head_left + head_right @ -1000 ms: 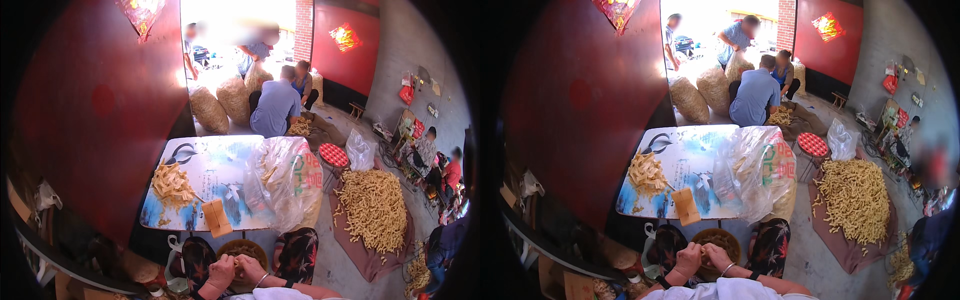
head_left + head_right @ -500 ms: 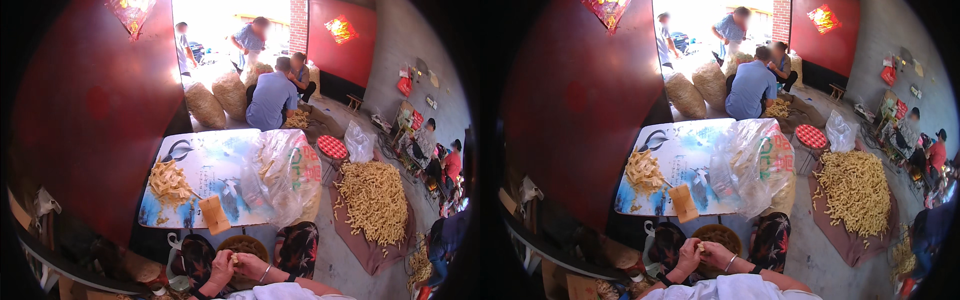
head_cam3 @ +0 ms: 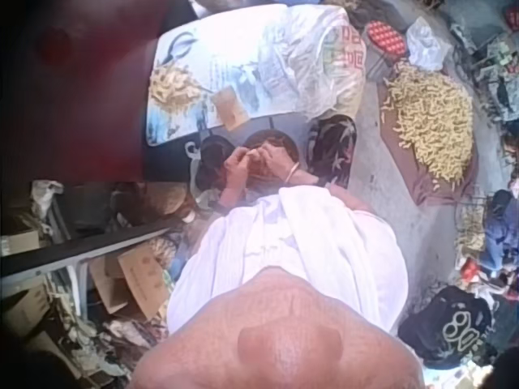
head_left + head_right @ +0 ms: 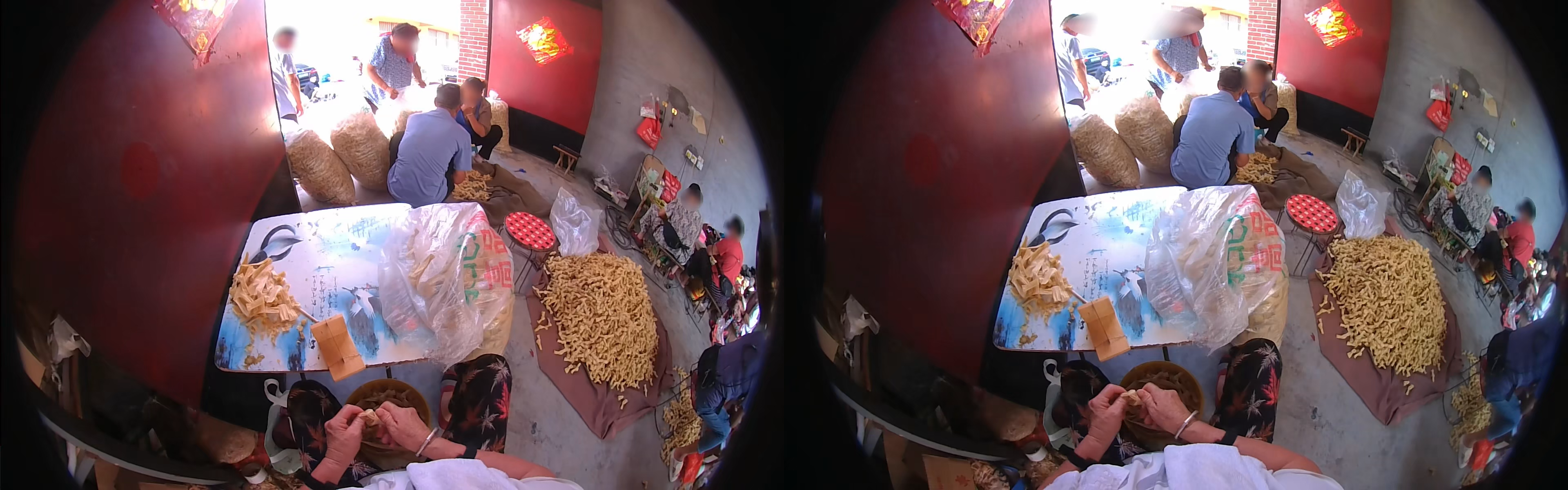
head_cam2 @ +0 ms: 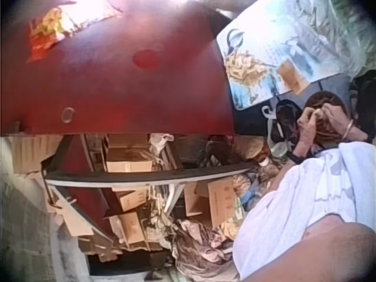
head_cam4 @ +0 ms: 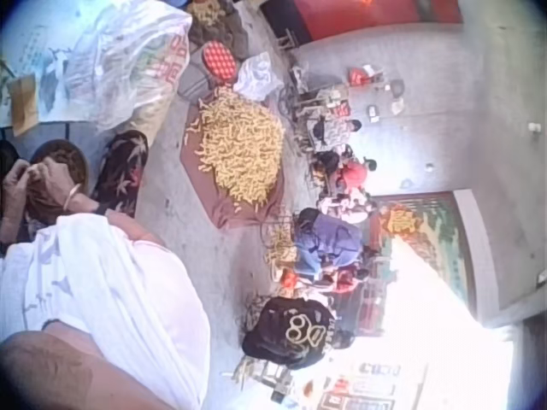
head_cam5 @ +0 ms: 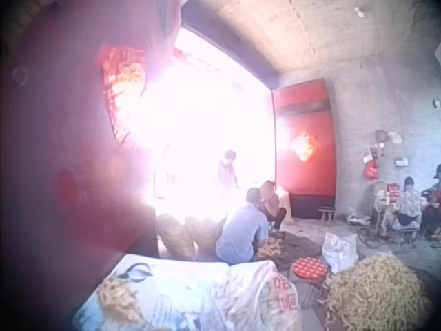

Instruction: The person bundles thin, light-colored strips of a food product by hand and ties them together using a thin string.

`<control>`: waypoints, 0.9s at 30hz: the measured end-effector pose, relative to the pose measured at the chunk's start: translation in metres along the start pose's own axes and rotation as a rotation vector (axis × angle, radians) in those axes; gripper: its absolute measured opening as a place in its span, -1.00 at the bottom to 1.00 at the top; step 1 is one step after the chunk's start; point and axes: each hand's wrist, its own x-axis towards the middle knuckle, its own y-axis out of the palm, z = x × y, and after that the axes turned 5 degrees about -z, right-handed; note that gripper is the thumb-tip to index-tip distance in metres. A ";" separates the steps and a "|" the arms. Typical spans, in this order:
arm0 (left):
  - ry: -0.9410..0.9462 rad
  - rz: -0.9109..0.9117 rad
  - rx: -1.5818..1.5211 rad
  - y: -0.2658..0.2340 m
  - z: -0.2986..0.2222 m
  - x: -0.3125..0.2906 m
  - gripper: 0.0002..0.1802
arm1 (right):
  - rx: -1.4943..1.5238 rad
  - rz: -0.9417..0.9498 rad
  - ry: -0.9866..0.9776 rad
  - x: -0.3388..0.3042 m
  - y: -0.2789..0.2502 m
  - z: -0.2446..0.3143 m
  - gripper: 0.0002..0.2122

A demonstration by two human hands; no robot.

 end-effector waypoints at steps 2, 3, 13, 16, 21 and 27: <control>-0.074 0.020 -0.053 -0.005 -0.005 0.005 -0.95 | -0.062 0.008 -0.085 0.000 0.000 -0.005 -0.77; -0.125 0.036 -0.128 -0.007 -0.004 0.006 -0.96 | -0.099 -0.003 -0.180 -0.001 0.002 -0.010 -0.78; -0.321 0.118 -0.676 0.011 -0.004 0.002 -0.78 | -0.121 -0.295 -0.409 0.004 0.016 -0.010 -0.88; -0.093 0.036 -0.405 0.017 0.008 0.012 -0.82 | -0.164 -0.289 -0.468 0.005 0.012 -0.009 -0.84; -0.170 0.018 -0.295 0.012 -0.011 0.004 -0.83 | -0.023 -0.288 -0.284 0.011 0.001 0.000 -0.80; -0.422 0.218 -0.674 0.008 -0.008 -0.002 -0.76 | 0.095 -0.172 -0.175 0.016 0.011 -0.005 -0.77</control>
